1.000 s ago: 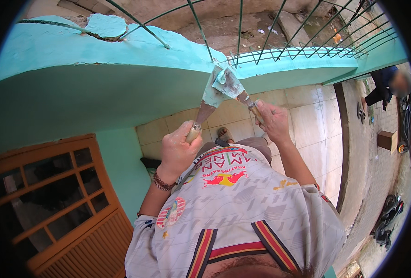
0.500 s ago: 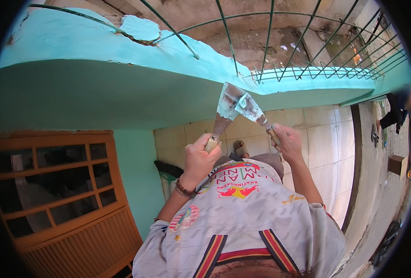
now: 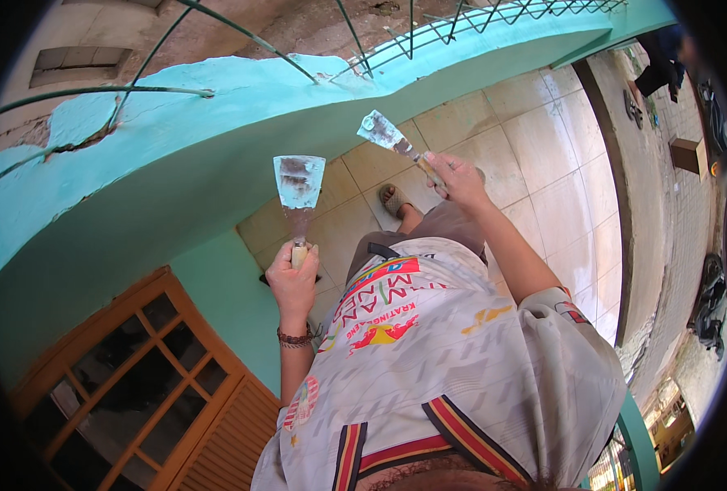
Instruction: The person applies a light blue plaster-like substance to a wall using a putty knife and a smaller scraper. They repeatedly scoop material from a bucket, transfer it between tools, and smooth it onto the wall surface.
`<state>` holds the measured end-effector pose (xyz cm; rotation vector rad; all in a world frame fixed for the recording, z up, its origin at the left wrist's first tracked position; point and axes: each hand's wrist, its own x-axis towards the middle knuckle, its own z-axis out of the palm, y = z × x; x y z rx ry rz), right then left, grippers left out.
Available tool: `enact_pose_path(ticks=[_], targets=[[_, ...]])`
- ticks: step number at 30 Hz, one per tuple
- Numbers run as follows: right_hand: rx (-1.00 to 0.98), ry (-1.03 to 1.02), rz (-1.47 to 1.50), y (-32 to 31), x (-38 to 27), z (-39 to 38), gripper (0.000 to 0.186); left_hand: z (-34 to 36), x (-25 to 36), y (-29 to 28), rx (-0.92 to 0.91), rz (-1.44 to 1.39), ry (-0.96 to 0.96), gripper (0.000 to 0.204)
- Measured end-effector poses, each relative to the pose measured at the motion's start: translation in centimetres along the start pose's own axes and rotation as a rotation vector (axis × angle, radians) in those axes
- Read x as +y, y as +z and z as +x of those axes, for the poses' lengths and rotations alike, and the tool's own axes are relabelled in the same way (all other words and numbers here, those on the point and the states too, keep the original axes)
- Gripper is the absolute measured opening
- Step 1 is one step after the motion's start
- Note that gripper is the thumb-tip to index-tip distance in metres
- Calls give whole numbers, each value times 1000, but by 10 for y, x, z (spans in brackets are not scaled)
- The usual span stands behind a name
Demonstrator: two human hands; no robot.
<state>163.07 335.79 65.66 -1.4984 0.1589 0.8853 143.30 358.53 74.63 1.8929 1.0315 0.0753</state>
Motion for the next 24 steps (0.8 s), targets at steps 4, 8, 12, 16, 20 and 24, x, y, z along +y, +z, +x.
enact_pose_path(ticks=[4, 8, 12, 16, 20, 24], targets=[[60, -87, -208, -15, 10, 37, 37, -6, -8, 1, -17, 17, -46, 10], [99, -214, -587, -18, -16, 81, 39, -10, -14, 5, -73, 54, -38, 11], [136, -317, -772, -17, -48, 109, 38, -14, -18, 10, -78, 38, -54, 13], [159, -276, -790, -15, -62, 123, 37, -17, -29, 11, -65, 24, -60, 13], [185, -286, -804, -11, -58, 126, 37, -19, -31, 11, -54, 0, -100, 12], [146, -232, -692, -10, -56, 125, 36, -21, -30, 11, -64, -6, -156, 12]])
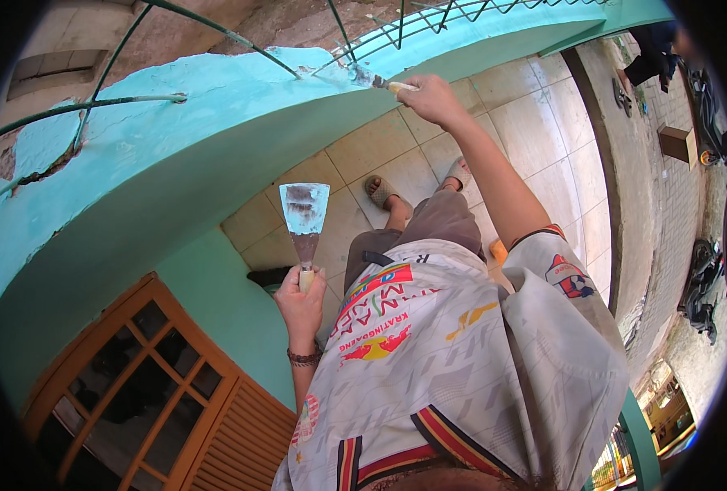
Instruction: The person applies a light blue plaster-like substance to a wall using a putty knife and a smaller scraper. They repeatedly scoop material from a bucket, transfer it between tools, and smooth it onto the wall surface.
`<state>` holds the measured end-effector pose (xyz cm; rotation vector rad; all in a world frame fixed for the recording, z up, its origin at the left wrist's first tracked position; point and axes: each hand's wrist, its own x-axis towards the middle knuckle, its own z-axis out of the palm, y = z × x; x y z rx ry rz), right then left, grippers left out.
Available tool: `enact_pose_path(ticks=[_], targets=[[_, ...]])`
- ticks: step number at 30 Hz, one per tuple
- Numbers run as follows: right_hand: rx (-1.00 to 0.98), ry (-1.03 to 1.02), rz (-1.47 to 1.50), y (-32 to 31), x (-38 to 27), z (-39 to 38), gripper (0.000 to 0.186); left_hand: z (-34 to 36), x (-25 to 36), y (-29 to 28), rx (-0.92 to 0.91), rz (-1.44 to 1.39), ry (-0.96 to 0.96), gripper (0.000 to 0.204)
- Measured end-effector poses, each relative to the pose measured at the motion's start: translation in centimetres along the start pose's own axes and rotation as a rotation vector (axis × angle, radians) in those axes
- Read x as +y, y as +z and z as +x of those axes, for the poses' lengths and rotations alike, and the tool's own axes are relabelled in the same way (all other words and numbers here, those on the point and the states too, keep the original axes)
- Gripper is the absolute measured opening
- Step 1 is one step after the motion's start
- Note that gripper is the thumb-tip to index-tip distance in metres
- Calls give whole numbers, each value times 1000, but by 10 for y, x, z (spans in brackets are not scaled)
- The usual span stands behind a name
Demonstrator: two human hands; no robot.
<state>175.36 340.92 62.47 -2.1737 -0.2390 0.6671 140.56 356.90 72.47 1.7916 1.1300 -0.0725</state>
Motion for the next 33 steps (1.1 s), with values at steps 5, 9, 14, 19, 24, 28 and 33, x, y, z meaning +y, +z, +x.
enact_pose_path(ticks=[5, 9, 14, 19, 24, 28, 33], targets=[[-60, 45, 95, -6, -5, -7, 35, 2, -2, 1, -6, -23, 7, 11], [-62, 62, 156, 1, 13, -13, 36, 4, 1, 0, -31, -29, 0, 11], [23, 111, 157, 16, 17, -27, 41, 5, 10, 0, -50, 12, 36, 10], [127, -131, -35, 26, -21, -10, 36, 9, 4, 2, -51, -3, 77, 11], [179, -183, -203, 38, -45, 22, 27, 11, -5, 3, -65, 3, 60, 12], [257, -233, -275, 47, -47, 36, 23, 10, -18, 3, -53, -40, -3, 13], [413, -280, -312, 54, -50, 48, 23, 11, -27, 5, -23, -20, -38, 13]])
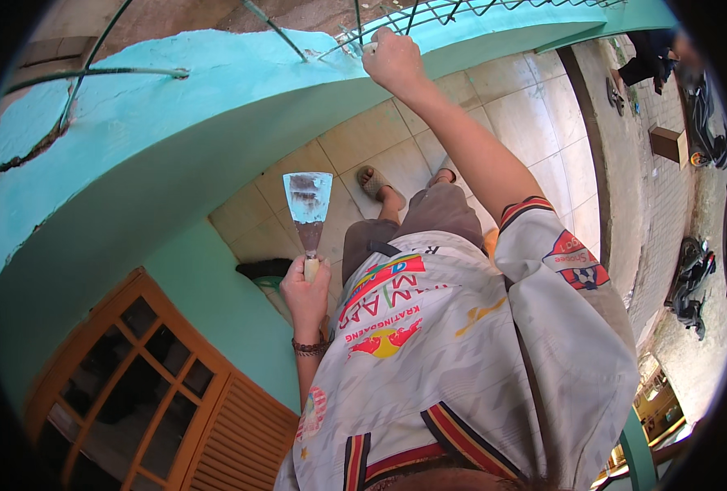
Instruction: The person applies a light blue plaster-like substance to a wall using a putty knife and a smaller scraper. They repeatedly scoop material from a bucket, transfer it between tools, and smooth it onto the wall surface.
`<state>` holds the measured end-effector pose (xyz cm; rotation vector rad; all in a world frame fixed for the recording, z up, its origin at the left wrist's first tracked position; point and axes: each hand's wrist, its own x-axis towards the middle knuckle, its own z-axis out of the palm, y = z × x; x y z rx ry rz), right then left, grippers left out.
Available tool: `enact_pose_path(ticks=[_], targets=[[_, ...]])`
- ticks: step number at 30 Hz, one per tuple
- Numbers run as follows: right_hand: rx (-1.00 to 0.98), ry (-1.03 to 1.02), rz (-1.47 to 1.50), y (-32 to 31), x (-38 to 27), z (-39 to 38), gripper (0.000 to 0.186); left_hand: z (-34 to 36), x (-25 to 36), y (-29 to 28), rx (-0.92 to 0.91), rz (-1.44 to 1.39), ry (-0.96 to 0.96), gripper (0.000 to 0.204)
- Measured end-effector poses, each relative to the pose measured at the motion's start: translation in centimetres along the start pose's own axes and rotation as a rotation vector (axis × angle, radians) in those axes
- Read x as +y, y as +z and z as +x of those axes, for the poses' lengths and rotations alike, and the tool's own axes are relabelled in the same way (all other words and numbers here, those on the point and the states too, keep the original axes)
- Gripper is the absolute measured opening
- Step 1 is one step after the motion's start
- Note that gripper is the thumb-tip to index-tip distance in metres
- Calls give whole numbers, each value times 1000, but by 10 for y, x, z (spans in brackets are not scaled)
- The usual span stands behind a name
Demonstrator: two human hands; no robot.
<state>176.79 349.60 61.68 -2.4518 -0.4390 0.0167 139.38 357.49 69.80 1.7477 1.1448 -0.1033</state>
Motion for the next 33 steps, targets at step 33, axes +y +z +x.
enact_pose_path(ticks=[33], targets=[[218, -8, 194, -16, 20, 0, 29, 3, -10, 15, 39, -125, 45, 12]])
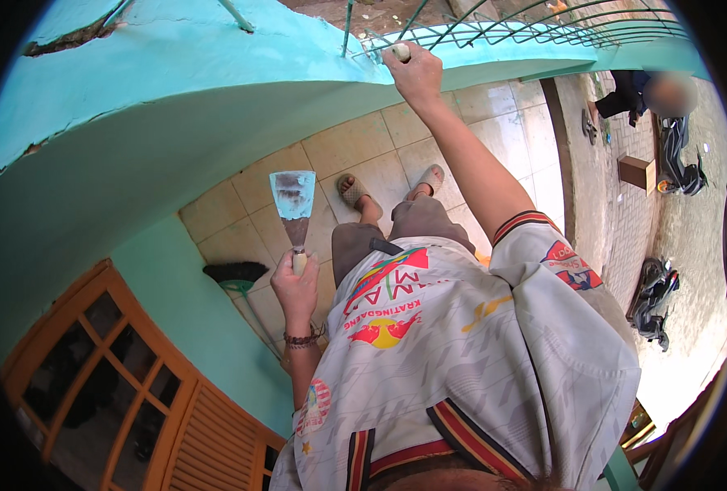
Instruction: The person applies a light blue plaster-like substance to a wall using a putty knife and a smaller scraper. They repeatedly scoop material from a bucket, transfer it between tools, and smooth it onto the wall surface.
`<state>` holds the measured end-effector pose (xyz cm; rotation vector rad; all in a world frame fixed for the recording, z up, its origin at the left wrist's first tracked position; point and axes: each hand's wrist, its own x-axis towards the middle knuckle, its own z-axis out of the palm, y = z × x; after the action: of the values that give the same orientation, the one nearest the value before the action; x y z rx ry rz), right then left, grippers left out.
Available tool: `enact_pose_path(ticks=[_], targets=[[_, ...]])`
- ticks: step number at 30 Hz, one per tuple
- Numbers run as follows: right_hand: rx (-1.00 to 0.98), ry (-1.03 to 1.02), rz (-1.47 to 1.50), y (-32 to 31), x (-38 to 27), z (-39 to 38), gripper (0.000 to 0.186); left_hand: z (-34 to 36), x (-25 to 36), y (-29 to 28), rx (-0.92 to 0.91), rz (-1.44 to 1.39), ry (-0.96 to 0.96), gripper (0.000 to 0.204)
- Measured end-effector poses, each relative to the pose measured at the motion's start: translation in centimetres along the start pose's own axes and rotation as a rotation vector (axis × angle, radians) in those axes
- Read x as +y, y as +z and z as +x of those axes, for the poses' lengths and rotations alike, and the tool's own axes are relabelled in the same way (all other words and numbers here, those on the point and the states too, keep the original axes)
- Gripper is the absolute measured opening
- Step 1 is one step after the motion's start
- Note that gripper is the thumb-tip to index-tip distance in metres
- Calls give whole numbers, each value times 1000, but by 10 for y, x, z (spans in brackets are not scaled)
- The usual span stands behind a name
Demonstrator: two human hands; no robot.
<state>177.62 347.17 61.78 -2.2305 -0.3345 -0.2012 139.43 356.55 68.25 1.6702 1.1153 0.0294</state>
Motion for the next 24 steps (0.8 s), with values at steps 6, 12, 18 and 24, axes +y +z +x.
enact_pose_path(ticks=[6, 12, 18, 24], targets=[[1, 6, 81, -16, 3, -10, 31, 1, -3, -2, -5, -53, -70, 11], [51, 25, 157, -13, 11, -46, 31, 7, -2, -12, -51, 50, -35, 12], [65, -70, 103, 9, -11, -49, 31, 11, 2, -17, -70, 118, -34, 13], [128, -100, 140, 27, -8, -45, 30, 10, 7, -17, -62, 180, -46, 14]])
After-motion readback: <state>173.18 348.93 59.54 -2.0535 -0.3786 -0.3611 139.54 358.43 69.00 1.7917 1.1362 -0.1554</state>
